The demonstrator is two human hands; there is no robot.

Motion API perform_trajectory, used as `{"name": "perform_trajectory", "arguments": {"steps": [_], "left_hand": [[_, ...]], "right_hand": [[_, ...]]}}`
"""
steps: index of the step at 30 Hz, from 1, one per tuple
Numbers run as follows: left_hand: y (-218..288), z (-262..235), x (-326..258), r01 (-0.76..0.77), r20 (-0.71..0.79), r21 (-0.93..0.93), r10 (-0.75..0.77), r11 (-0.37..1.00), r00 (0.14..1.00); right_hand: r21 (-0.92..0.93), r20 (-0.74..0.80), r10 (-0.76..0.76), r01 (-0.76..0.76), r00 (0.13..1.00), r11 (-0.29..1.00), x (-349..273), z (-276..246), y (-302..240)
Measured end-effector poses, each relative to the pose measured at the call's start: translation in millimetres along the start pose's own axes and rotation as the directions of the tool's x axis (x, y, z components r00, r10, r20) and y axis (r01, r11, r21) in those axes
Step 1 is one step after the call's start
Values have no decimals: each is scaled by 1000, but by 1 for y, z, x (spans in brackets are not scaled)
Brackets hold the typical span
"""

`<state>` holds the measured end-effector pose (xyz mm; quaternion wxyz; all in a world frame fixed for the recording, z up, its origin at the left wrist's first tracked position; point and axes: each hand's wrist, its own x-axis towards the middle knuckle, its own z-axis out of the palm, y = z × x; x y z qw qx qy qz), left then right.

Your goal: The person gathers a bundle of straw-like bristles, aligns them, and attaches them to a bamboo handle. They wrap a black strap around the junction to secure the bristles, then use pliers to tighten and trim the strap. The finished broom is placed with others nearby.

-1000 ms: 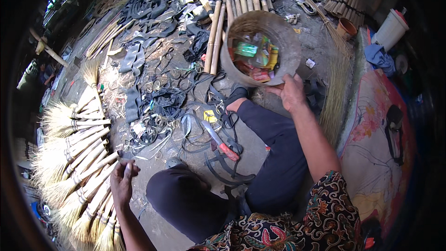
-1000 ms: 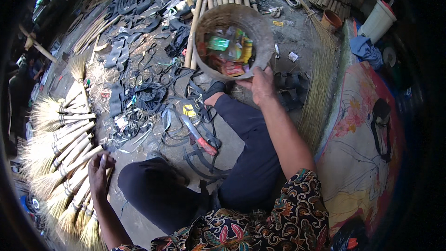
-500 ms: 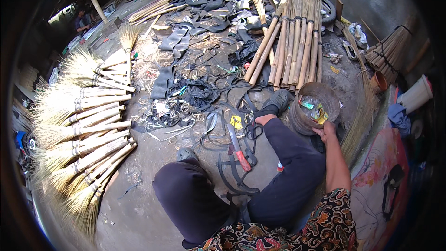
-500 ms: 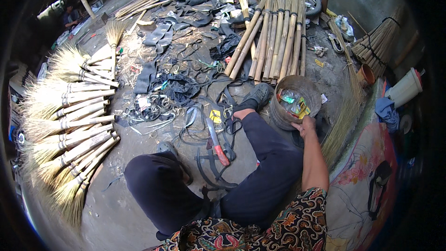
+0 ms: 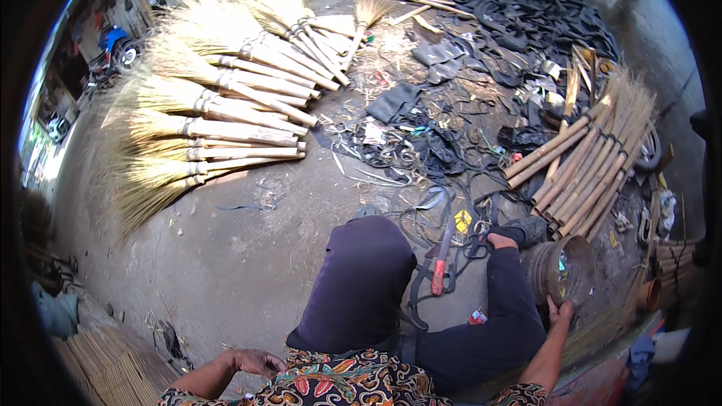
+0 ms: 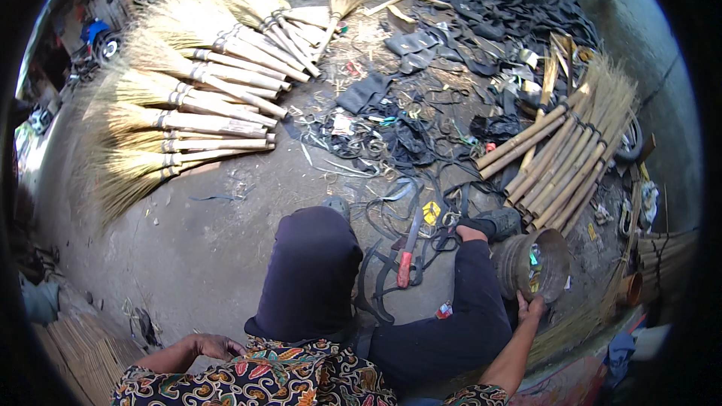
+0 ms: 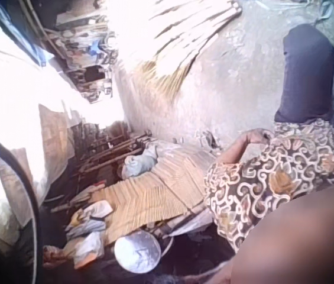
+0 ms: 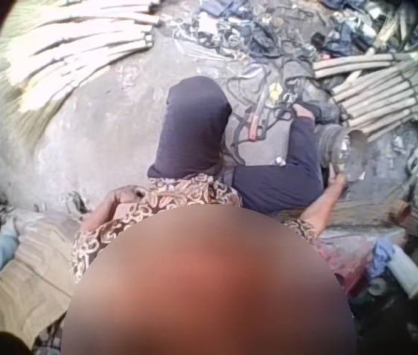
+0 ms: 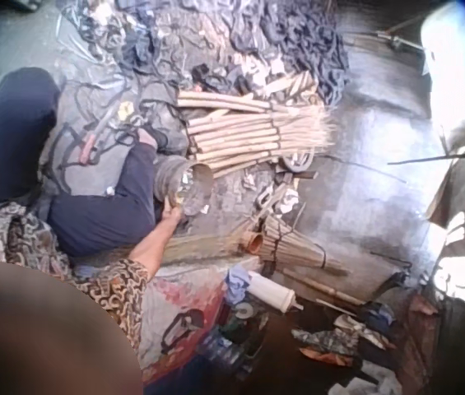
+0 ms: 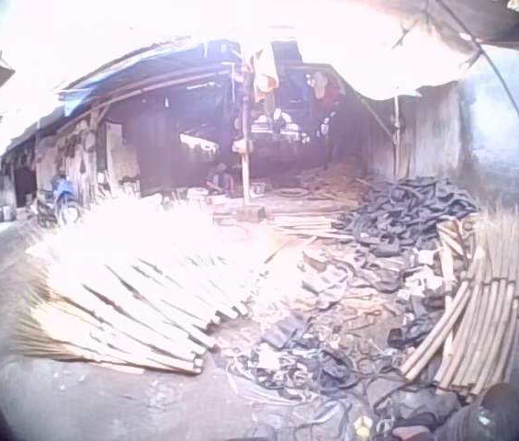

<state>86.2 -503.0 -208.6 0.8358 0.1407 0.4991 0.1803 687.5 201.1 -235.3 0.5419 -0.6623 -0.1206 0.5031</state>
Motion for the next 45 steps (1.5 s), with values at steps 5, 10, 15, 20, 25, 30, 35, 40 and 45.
{"name": "perform_trajectory", "arguments": {"steps": [5,10,15,20,25,30,35,40,45], "left_hand": [[-27,12,1,-101,-72,-95,94,990,993],[-37,28,1,-220,-97,-235,203,947,974],[-15,32,-16,-183,84,-194,202,964,976],[15,47,-38,-284,122,-108,296,953,947],[38,59,-42,-294,131,-245,332,924,934],[53,76,-45,-353,6,-194,361,915,933],[70,111,-53,-369,-255,-258,305,893,917],[95,137,-47,-424,-342,-149,356,893,870],[109,131,-39,-353,-283,-52,325,934,902]], "right_hand": [[-432,-200,-35,-56,979,900,13,-19,-16],[-469,438,-631,762,640,447,-146,6,-62],[-667,743,604,389,288,636,-360,38,-19],[-577,538,836,770,105,274,-418,17,41],[-628,469,883,707,9,326,-380,-10,69],[-712,383,919,605,-90,356,-364,-6,77],[-750,341,924,543,-173,378,-373,2,65],[-810,322,942,487,-96,326,-355,-12,38],[-978,194,981,81,10,193,-345,-59,25]]}}
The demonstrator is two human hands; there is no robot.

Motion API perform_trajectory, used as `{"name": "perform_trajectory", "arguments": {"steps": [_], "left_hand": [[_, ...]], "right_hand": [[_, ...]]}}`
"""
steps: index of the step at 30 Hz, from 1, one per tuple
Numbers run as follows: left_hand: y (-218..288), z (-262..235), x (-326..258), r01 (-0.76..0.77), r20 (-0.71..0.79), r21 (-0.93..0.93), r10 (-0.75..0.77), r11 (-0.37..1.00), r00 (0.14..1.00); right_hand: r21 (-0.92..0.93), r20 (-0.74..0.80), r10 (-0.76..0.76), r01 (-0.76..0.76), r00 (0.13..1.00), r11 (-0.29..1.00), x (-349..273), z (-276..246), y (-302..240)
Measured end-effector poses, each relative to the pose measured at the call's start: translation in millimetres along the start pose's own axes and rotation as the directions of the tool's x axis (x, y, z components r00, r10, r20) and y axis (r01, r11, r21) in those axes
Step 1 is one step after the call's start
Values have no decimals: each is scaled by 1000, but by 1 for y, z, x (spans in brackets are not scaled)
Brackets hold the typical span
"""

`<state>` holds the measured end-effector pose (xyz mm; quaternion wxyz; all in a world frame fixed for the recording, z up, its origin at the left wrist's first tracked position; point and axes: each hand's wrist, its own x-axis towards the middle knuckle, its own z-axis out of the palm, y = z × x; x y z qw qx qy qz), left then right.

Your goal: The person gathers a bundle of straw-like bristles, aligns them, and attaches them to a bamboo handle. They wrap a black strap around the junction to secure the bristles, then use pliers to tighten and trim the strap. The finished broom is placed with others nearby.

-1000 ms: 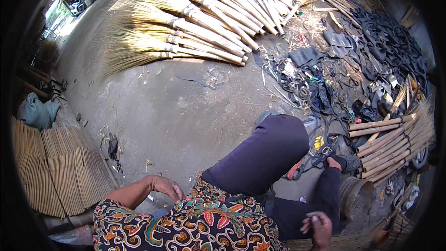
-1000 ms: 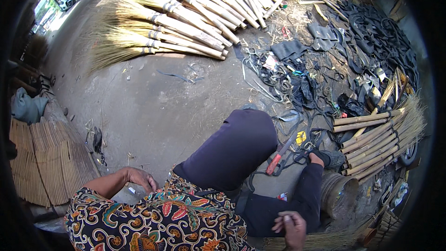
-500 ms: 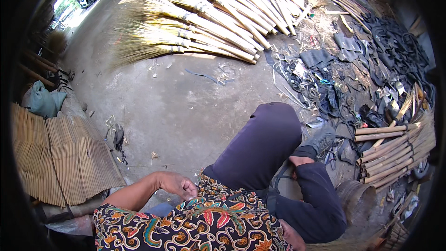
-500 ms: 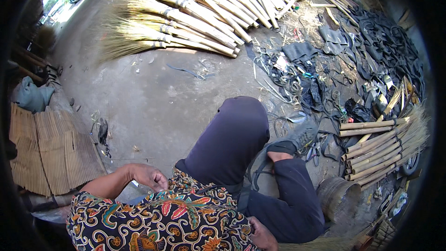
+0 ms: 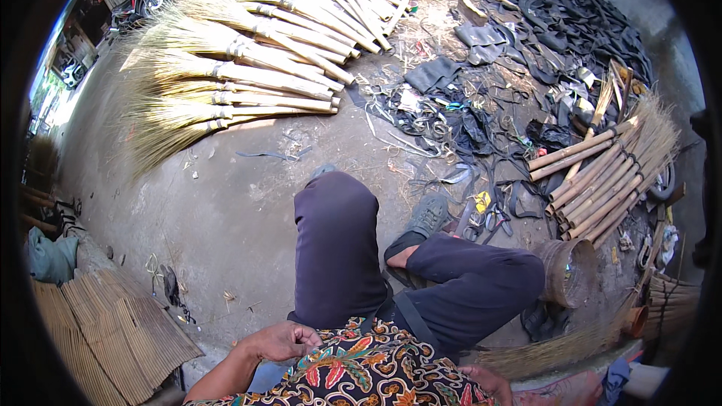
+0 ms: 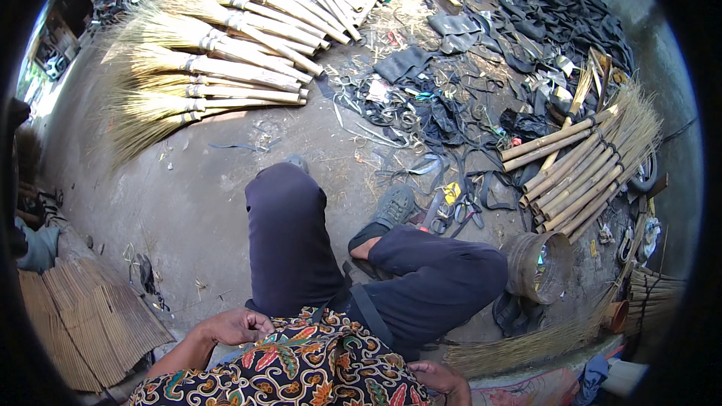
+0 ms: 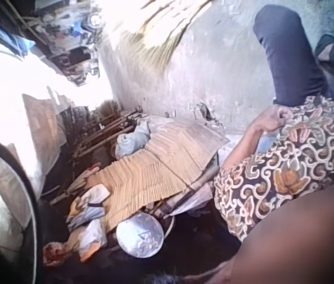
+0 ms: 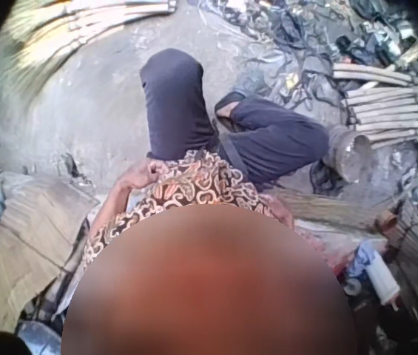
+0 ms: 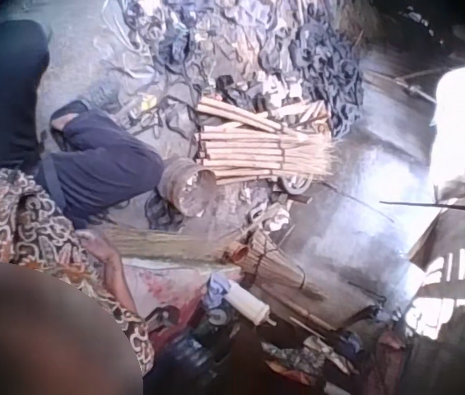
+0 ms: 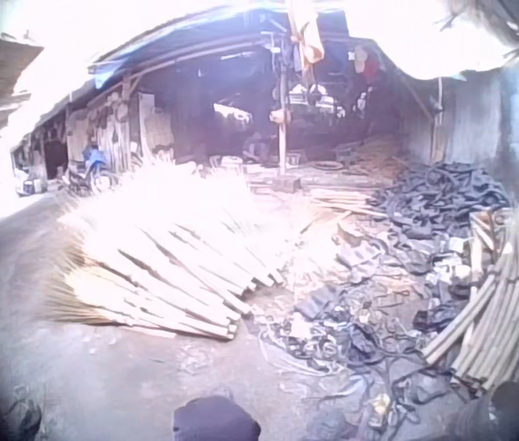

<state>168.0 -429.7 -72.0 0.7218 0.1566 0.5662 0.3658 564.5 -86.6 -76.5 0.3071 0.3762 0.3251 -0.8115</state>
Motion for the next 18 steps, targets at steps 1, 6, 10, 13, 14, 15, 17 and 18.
{"name": "perform_trajectory", "arguments": {"steps": [1,6,10,13,14,15,17,18], "left_hand": [[0,-4,2,6,49,-18,-6,1000,999],[-9,-38,2,143,238,-65,-124,988,963],[-30,-66,-20,171,103,-179,-154,969,983],[-63,-95,-21,192,73,-418,-177,888,981],[-77,-106,-13,186,0,-427,-206,885,979],[-94,-115,-1,235,-101,-422,-304,875,947],[-129,-128,33,181,-332,-362,-308,915,892],[-148,-126,42,205,-312,-353,-321,913,894]], "right_hand": [[36,-32,66,-65,997,997,-1,1,5],[-445,69,-203,212,977,870,6,18,-8],[-478,39,-226,217,973,851,-4,26,-40],[-196,-69,-342,323,937,926,-30,-4,-54],[-146,-145,-475,456,868,878,-38,-20,-55],[-81,-197,-612,610,766,788,-41,-39,-56],[-46,-661,-518,659,543,750,-18,-80,-55],[-142,-724,-522,642,452,753,6,-96,-52]]}}
